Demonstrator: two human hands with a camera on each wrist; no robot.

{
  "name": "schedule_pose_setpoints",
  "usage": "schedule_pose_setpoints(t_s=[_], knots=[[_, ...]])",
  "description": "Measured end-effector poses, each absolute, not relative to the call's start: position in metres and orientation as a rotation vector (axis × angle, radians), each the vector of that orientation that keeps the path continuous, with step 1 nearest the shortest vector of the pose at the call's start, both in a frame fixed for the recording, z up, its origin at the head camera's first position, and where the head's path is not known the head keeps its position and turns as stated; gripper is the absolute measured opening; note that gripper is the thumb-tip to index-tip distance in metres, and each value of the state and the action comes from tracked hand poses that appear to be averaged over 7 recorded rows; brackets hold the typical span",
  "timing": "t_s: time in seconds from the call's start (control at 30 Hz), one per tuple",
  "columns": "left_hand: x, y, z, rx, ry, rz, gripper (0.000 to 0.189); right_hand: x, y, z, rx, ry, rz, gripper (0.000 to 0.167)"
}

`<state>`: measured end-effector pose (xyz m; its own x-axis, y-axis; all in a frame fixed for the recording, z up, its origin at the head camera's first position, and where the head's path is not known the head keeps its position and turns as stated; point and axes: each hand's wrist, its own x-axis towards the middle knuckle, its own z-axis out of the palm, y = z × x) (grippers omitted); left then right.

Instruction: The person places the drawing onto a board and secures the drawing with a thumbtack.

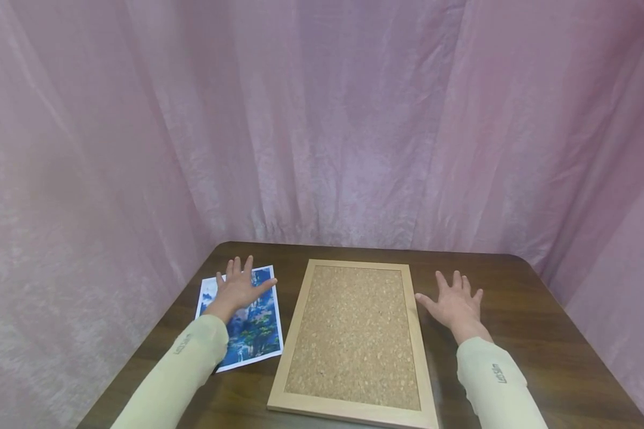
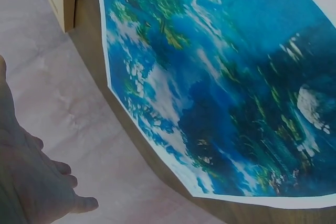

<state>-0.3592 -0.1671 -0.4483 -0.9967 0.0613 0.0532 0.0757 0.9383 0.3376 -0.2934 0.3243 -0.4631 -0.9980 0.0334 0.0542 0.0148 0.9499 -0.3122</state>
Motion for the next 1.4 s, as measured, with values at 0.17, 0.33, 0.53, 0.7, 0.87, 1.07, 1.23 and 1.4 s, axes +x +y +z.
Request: schedule_pose_setpoints(t_s=[0.17,0.33,0.53,0.7,0.87,1.07,1.23,1.4], knots=[[-0.36,-0.175,-0.45,-0.088,-3.05,-0.569,0.11,-0.293,0.326,-0.464,-0.04,-3.037,0.497,0.099],[-0.36,-0.183,-0.451,-0.048,-3.049,-0.609,0.109,-0.292,0.327,-0.464,-0.047,-3.035,0.531,0.099],[-0.359,-0.193,-0.451,0.028,-3.043,-0.664,0.114,-0.291,0.33,-0.464,-0.064,-3.031,0.578,0.101],[-0.358,-0.202,-0.453,0.067,-3.028,-0.717,0.118,-0.29,0.333,-0.463,-0.079,-3.017,0.614,0.101],[-0.357,-0.211,-0.454,0.105,-3.02,-0.771,0.118,-0.288,0.335,-0.462,-0.103,-3.011,0.644,0.101],[-0.355,-0.223,-0.457,0.165,-2.978,-0.879,0.117,-0.287,0.338,-0.463,-0.122,-2.986,0.676,0.098],[-0.355,-0.233,-0.46,0.265,-2.933,-0.998,0.116,-0.286,0.341,-0.463,-0.144,-2.97,0.707,0.098],[-0.351,-0.243,-0.461,0.339,-2.875,-1.066,0.111,-0.285,0.344,-0.464,-0.179,-2.968,0.737,0.097]])
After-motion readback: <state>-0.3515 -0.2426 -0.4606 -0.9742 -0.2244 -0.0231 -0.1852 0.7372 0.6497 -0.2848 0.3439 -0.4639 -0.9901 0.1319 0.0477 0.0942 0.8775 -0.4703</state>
